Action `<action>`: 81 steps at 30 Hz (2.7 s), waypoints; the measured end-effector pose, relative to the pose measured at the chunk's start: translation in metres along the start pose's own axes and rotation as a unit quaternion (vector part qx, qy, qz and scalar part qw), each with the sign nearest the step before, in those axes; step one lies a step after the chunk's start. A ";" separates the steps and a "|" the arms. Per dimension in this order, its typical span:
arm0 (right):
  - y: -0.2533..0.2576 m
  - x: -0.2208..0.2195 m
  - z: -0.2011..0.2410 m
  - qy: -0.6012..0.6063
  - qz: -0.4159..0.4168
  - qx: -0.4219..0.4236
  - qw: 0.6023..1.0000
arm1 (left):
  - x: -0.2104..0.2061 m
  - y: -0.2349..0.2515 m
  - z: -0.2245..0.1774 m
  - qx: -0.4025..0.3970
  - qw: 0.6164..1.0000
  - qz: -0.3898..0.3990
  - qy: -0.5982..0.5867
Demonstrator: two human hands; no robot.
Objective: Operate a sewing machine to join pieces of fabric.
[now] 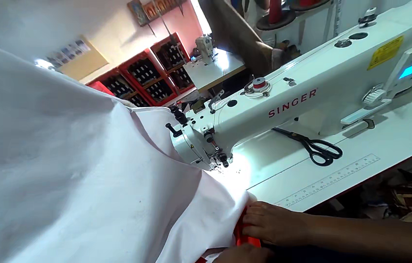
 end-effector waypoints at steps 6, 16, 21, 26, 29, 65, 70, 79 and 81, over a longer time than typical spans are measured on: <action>-0.002 0.005 0.002 0.052 -0.041 0.027 0.997 | 0.010 0.015 0.046 0.092 0.975 -0.198 0.036; -0.006 -0.007 0.004 0.054 0.009 -0.006 0.998 | 0.001 -0.013 0.090 0.148 0.876 -0.390 0.241; 0.014 -0.030 0.018 0.037 -0.026 0.025 0.999 | 0.014 -0.027 0.125 0.132 0.873 -0.373 0.285; 0.009 -0.026 0.014 0.030 -0.044 0.015 0.998 | 0.011 -0.034 0.115 0.106 0.828 -0.459 0.305; 0.007 -0.024 0.014 0.030 -0.046 0.010 0.998 | 0.010 -0.035 0.110 0.102 0.815 -0.481 0.307; 0.006 -0.032 0.008 0.112 0.172 -0.123 0.971 | 0.036 0.026 0.042 0.101 0.870 -0.428 0.223; 0.006 -0.024 0.022 -0.013 0.016 -0.035 0.999 | -0.002 0.024 0.048 0.078 0.902 -0.359 0.227; -0.008 -0.012 0.024 -0.007 -0.064 0.000 0.998 | -0.026 0.015 0.070 0.089 0.933 -0.288 0.196; -0.006 -0.011 0.023 -0.011 -0.063 0.002 0.998 | -0.027 0.017 0.070 0.085 0.935 -0.280 0.201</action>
Point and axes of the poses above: each hand's wrist, its own y-axis towards the middle knuckle, its own x-axis out of the back of the hand, z = x × y, the point moved 9 cm from there along y, towards the middle knuckle, and after that the axes turned 14 degrees about -z, right-handed, at the moved point
